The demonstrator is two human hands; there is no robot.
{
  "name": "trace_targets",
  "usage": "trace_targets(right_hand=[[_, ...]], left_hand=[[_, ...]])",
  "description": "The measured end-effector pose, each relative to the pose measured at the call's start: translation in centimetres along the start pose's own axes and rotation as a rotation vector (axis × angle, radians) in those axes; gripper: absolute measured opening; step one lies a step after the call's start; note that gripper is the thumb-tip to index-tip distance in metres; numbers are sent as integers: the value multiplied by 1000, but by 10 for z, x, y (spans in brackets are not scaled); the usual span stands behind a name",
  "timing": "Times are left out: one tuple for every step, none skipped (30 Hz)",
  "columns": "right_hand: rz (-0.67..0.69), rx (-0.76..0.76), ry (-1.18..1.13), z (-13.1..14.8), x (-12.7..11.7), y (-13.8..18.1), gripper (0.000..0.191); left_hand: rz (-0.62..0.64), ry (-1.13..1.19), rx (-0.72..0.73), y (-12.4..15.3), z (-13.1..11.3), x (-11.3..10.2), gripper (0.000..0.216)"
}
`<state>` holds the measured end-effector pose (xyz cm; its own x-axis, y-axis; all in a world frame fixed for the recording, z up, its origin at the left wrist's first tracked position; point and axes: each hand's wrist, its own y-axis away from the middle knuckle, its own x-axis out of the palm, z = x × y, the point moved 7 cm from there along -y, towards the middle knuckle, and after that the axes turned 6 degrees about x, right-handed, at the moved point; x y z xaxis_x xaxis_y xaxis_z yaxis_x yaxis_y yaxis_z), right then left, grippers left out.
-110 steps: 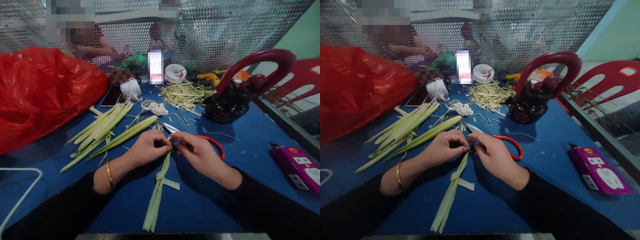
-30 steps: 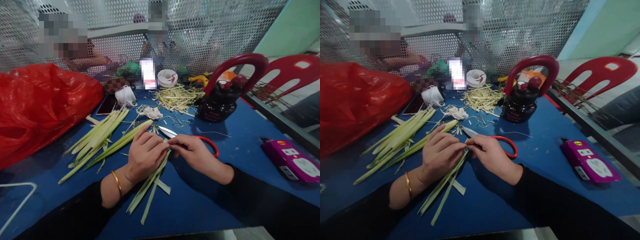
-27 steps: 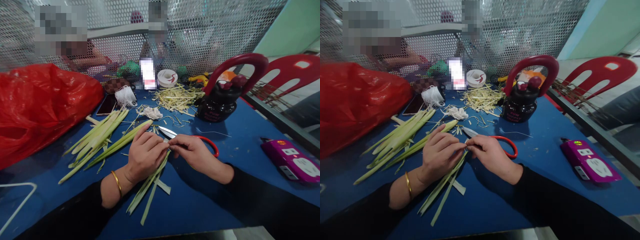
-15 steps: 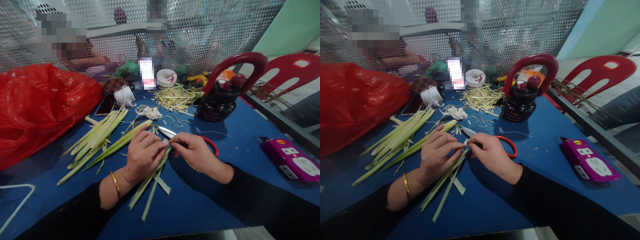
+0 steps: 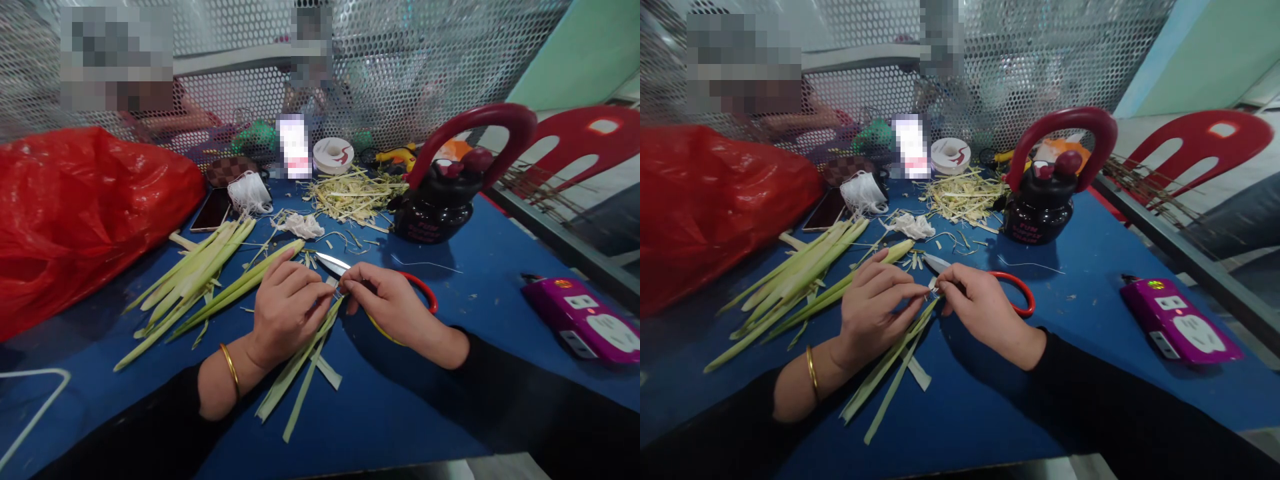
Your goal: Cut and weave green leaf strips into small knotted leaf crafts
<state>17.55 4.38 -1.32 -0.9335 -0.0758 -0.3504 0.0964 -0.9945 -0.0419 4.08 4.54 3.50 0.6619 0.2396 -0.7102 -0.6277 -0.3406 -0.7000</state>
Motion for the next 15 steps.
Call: trace_targets(right_hand=[[11, -7, 1, 0, 1, 0, 13], [23, -22, 9, 2, 1, 1, 12], [31, -42, 24, 3, 1, 1, 12], [32, -66, 46, 5, 1, 2, 12], [28, -88, 71, 7, 1, 2, 11], [22, -105, 93, 8, 1, 2, 11], [17, -111, 108, 9, 0, 2, 11], [13, -110, 116, 9, 0, 2, 12], [7, -106, 121, 8, 0, 1, 13], [0, -100, 124, 8, 0, 1, 14], [-6, -93, 126, 8, 0, 0, 14], [-11, -84, 128, 7, 0, 0, 14], [-13, -74, 130, 6, 0, 0, 14], [-14, -64, 132, 6, 0, 0, 15], [-14, -54, 134, 5, 0, 0, 15]], left_hand=[[-1, 2, -2, 0, 0, 0, 8], [-3, 3, -5, 0, 1, 0, 8], [-6, 5, -8, 0, 1, 0, 8], [-10, 6, -11, 0, 1, 0, 8], [-13, 10, -13, 0, 1, -1, 8], [-15, 15, -14, 0, 1, 0, 8], [-14, 21, -17, 0, 0, 0, 8], [-12, 30, -23, 0, 1, 0, 8], [-9, 40, -36, 1, 2, 1, 8], [-7, 53, -52, 1, 3, 2, 8], [-5, 68, -74, 2, 5, 2, 8], [-6, 86, -103, 3, 7, 3, 8], [-4, 109, -134, 4, 9, 4, 8], [-4, 133, -164, 5, 12, 5, 8], [-2, 156, -193, 6, 14, 6, 8]])
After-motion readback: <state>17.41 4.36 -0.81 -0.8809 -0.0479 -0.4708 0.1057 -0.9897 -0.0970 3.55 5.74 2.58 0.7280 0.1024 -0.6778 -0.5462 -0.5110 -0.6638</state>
